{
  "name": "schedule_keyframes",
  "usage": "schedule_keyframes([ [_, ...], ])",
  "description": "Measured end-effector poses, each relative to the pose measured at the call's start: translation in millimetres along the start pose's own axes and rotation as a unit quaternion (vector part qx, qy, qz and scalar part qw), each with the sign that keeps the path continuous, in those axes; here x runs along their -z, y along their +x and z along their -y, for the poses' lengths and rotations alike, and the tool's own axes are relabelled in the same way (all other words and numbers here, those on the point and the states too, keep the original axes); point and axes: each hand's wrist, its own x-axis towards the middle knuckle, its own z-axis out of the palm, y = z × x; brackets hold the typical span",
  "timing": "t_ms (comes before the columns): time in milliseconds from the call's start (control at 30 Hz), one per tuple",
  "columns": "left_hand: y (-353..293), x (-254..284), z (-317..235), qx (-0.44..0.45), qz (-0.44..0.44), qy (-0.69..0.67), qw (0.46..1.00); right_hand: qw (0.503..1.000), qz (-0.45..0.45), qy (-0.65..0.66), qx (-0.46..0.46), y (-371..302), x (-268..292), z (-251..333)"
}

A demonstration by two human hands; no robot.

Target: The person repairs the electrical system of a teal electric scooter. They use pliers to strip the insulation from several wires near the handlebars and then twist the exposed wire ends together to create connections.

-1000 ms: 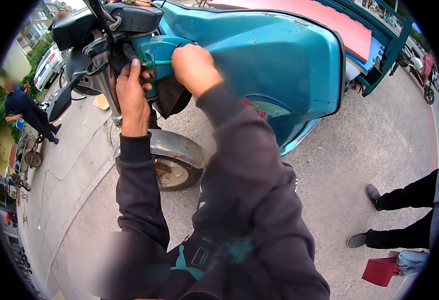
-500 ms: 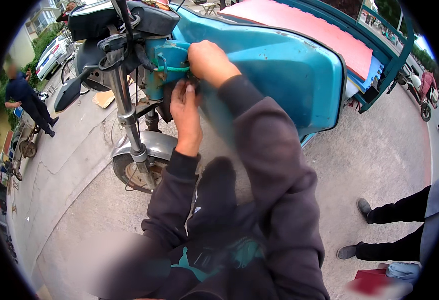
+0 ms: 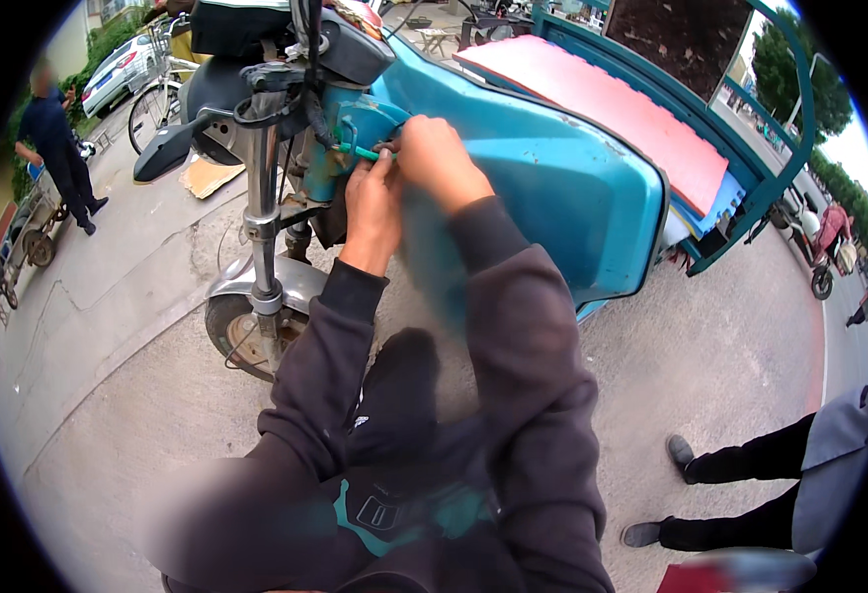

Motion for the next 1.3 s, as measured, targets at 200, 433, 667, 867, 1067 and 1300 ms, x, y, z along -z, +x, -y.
schedule_keyframes([
  [200,1,2,4,0.005,0.004,0.038,0.999,0.997,0.069,0.025,-0.028,16,4,-18],
  [433,2,17,5,-0.023,-0.035,0.142,0.989,0.988,-0.151,-0.023,0.030,-14,-14,-12],
  [667,-4,11,-21,0.086,-0.013,0.210,0.974,0.855,-0.247,0.429,-0.154,-78,-87,19],
  [867,11,33,6,-0.066,0.036,0.227,0.971,0.933,-0.159,0.313,-0.076,-69,-80,3],
  [1067,12,34,15,-0.291,-0.062,0.467,0.833,0.943,-0.316,0.089,0.059,-28,-30,1],
  [1300,34,22,40,-0.407,-0.173,0.359,0.822,1.000,0.016,0.021,0.007,20,-18,-16],
])
